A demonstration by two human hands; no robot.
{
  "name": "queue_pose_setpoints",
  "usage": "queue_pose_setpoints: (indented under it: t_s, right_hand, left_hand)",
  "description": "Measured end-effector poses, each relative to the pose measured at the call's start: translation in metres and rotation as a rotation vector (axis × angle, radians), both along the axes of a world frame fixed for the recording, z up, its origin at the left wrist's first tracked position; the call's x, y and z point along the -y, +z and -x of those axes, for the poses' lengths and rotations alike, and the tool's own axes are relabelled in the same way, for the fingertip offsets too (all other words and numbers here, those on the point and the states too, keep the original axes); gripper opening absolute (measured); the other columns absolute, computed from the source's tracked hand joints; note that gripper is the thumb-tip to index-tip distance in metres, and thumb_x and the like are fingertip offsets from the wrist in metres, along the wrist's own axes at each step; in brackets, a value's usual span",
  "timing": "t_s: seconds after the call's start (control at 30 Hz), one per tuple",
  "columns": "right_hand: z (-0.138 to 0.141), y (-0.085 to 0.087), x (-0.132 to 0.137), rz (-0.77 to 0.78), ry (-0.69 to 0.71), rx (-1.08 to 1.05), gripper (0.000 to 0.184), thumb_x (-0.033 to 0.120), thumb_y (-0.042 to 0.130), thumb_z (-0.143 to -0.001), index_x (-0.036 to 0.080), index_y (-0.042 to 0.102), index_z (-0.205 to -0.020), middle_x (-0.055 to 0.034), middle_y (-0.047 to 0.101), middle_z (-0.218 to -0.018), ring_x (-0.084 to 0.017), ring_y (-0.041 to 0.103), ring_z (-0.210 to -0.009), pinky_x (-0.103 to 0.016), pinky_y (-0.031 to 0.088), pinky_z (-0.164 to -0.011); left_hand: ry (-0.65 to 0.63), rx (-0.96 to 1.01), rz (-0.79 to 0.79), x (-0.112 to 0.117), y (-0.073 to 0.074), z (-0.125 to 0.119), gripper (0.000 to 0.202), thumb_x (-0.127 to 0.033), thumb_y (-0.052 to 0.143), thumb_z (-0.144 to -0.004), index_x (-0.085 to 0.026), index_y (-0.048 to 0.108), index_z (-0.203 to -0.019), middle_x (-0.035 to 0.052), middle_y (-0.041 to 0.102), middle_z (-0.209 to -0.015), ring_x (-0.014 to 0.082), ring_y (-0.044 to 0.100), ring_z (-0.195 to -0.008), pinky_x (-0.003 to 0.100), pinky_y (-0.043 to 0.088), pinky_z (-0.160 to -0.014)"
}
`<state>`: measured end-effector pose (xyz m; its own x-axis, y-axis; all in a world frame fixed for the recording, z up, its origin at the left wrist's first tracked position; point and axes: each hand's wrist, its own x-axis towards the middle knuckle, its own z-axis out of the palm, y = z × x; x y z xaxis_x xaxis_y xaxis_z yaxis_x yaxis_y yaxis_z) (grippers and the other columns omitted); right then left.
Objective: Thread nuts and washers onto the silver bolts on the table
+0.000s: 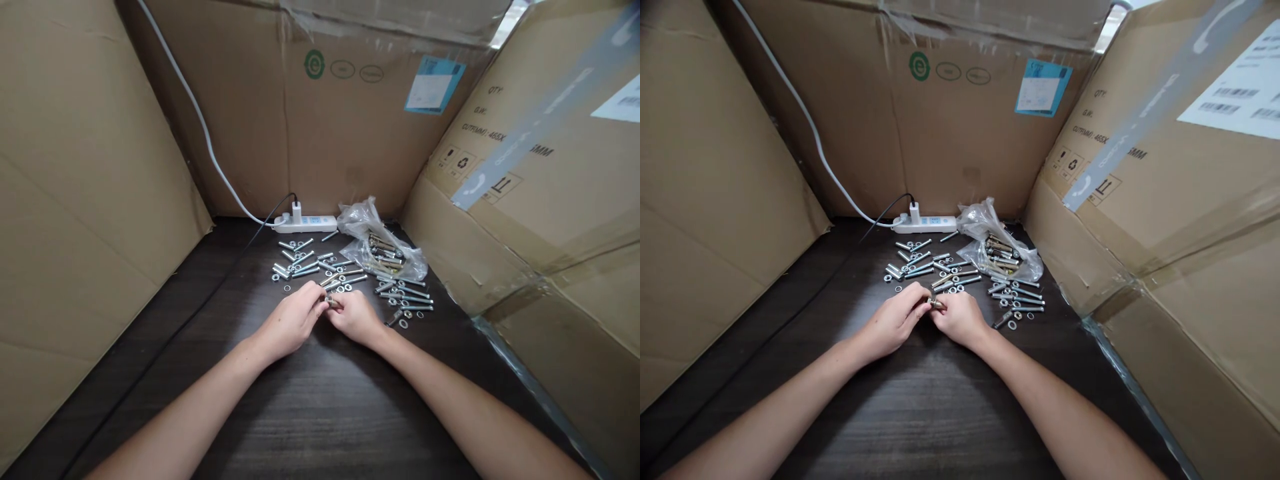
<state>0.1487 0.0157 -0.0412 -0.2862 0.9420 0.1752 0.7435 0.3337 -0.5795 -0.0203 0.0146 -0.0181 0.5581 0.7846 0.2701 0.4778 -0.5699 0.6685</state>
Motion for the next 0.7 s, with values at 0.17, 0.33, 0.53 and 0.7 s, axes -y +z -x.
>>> queue_pose_setpoints:
  t_s: [0.17,0.33,0.53,0.7]
  right_hand:
    - [-0.009,0.014,0.003,-0.146,-0.014,0.043,0.018,0.026,0.047,-0.075,0.019,0.045,-0.058,0.0036,0.044,-0.050,-0.010,0.035,-0.046,-0.023,0.024,-0.050]
    - [-0.055,0.038,-0.021,-0.228,-0.192,0.105,0.023,0.023,0.032,-0.082,0.019,0.054,-0.077,0.0002,0.052,-0.060,-0.015,0.046,-0.058,-0.024,0.031,-0.058]
    - [-0.113,0.040,-0.083,-0.211,-0.422,0.293,0.026,0.023,0.037,-0.085,0.018,0.059,-0.099,-0.0088,0.064,-0.097,-0.021,0.056,-0.082,-0.029,0.037,-0.068]
    - [-0.125,0.025,-0.117,-0.174,-0.394,0.308,0.026,0.019,0.043,-0.084,0.017,0.063,-0.100,-0.0094,0.065,-0.102,-0.022,0.057,-0.094,-0.030,0.040,-0.081]
  left_hand:
    - [0.083,0.026,0.042,-0.004,-0.003,0.002,0.020,-0.032,0.037,-0.092,-0.020,0.052,-0.100,0.0017,0.056,-0.087,0.0152,0.053,-0.077,0.028,0.042,-0.072]
    - [0.149,0.007,0.080,-0.007,-0.007,0.004,0.019,-0.031,0.037,-0.091,-0.021,0.052,-0.096,-0.0011,0.054,-0.079,0.0142,0.051,-0.070,0.027,0.040,-0.067]
    - [0.105,-0.028,0.087,-0.007,-0.006,0.005,0.015,-0.027,0.040,-0.088,-0.022,0.054,-0.089,-0.0015,0.056,-0.080,0.0140,0.051,-0.069,0.027,0.040,-0.067]
    - [0.068,-0.090,0.078,-0.008,-0.006,0.007,0.015,-0.024,0.038,-0.089,-0.022,0.053,-0.087,-0.0003,0.057,-0.084,0.0152,0.053,-0.074,0.027,0.041,-0.070]
